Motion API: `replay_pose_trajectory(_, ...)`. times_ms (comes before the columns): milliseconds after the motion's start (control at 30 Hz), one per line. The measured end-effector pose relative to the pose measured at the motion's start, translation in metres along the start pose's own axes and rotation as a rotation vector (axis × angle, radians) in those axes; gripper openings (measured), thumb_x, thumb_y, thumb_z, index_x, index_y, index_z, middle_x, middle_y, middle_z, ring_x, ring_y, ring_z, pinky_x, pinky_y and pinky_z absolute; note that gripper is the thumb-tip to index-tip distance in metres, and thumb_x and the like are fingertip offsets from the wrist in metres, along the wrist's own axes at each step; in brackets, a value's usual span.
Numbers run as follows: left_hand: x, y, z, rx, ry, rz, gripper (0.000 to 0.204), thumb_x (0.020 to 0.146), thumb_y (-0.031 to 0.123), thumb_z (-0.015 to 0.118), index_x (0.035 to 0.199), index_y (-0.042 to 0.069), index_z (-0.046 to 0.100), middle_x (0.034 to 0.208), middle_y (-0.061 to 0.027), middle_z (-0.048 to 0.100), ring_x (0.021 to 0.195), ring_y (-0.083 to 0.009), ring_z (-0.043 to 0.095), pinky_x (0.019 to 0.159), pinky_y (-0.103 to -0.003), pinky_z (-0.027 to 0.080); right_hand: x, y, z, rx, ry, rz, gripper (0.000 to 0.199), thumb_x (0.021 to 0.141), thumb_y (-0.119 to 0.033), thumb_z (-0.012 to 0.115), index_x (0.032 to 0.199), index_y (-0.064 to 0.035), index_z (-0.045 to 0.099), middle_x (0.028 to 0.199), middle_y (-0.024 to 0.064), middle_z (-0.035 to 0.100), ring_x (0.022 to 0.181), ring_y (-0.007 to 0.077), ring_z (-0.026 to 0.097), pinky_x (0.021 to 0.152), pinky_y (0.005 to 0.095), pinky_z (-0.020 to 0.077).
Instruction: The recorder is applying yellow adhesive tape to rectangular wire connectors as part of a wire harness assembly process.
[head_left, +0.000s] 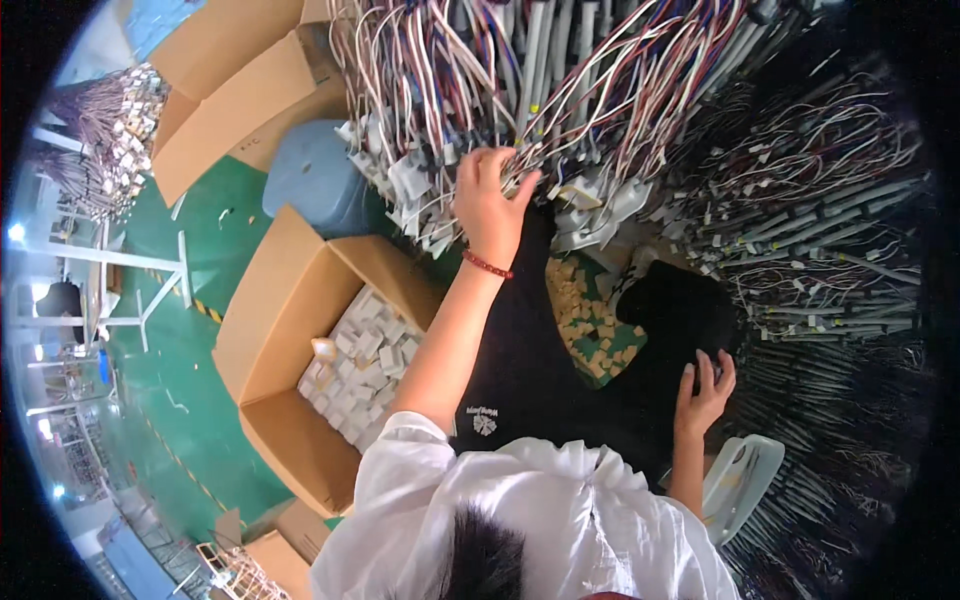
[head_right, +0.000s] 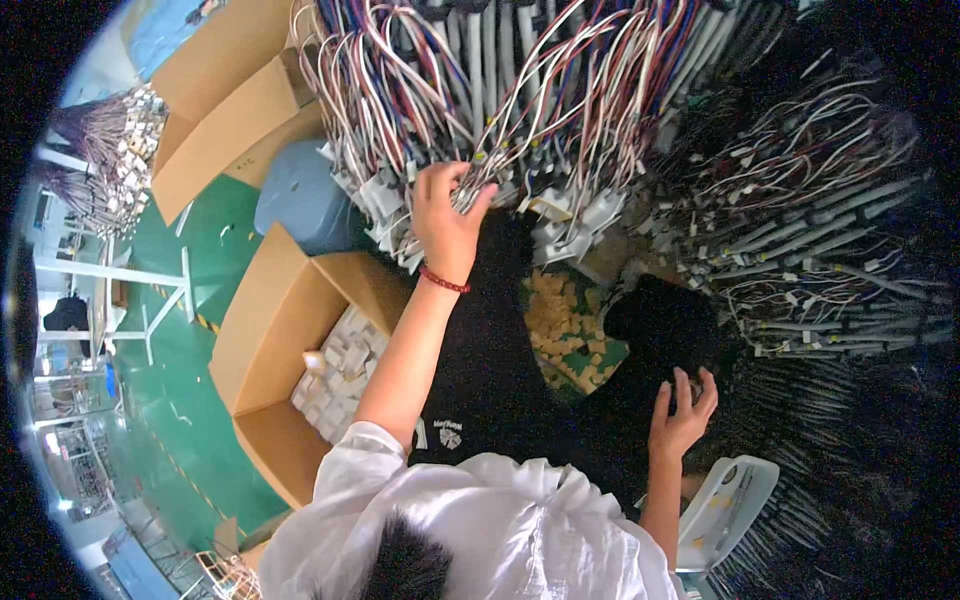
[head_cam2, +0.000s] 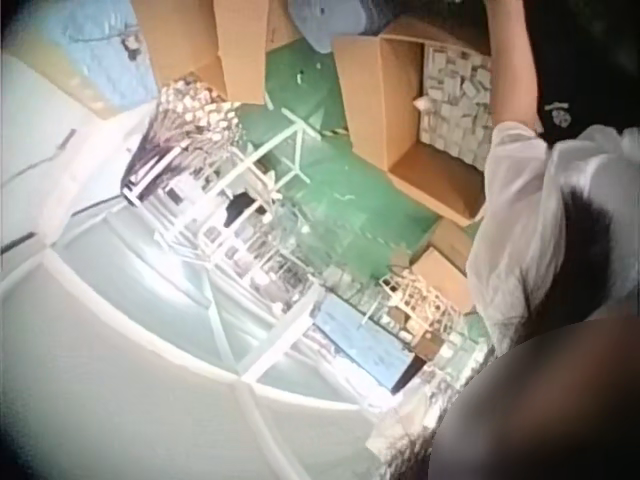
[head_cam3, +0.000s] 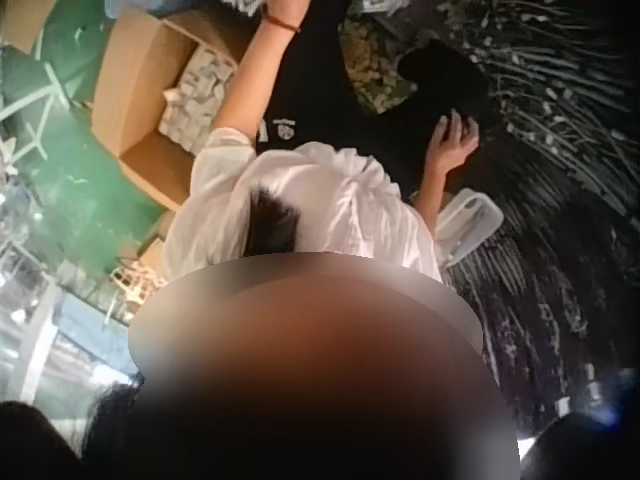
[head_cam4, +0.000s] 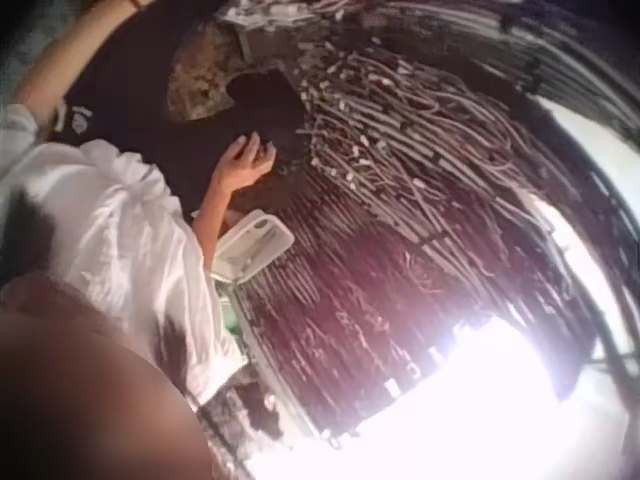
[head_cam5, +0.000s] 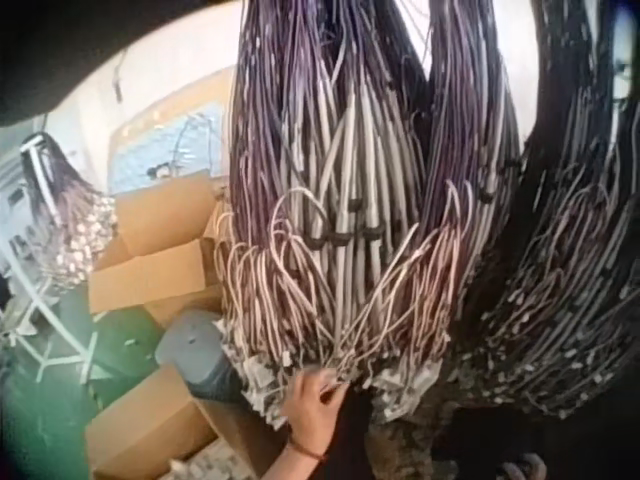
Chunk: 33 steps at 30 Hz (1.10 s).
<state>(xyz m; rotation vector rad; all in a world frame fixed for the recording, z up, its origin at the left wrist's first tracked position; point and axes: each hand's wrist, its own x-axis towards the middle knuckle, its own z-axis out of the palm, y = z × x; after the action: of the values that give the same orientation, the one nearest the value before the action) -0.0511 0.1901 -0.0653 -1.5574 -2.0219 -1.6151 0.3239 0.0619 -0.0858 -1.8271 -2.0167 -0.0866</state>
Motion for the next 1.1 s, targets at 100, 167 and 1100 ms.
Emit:
replay_pose_trajectory(100,0.014,0.011,0.015,0.050,0.035,0.167,0.041,0.062,0.022,0.082,0.096,0.013,0.061,0.094,-0.0080,0.054,0.084,-0.0272,0.054,0.071,-0.039,0.044,0.003,-0.005,-0.003,0.064,0.021,0.008,0.035,0.075,-0.010,0.068,0.110,-0.0122,0.066,0.128,0.0170,0.048,0.115,0.0362,0.047,0.094,0.0417,0.0424)
replay_pose_trajectory(167,0.013,0.019,0.020,0.091,0.011,0.242,0.043,0.061,0.026,0.082,0.097,0.015,0.062,0.096,-0.0074,0.054,0.083,-0.0263,0.054,0.073,-0.039,0.043,0.008,-0.011,-0.008,0.011,0.041,-0.034,0.040,0.072,-0.011,0.069,0.112,-0.0124,0.065,0.129,0.0173,0.047,0.116,0.0371,0.046,0.096,0.0441,0.0401)
replay_pose_trajectory(1100,-0.041,0.046,-0.035,-0.536,-0.415,-0.118,0.033,0.097,0.022,0.047,0.126,0.008,0.049,0.100,-0.0156,0.062,0.094,-0.0303,0.060,0.082,-0.038,0.046,0.179,-0.222,0.048,1.886,-0.542,0.372,0.027,0.097,-0.030,0.050,0.091,-0.0051,0.059,0.056,-0.0007,0.050,0.043,0.0069,0.038,0.040,0.0219,0.0304)
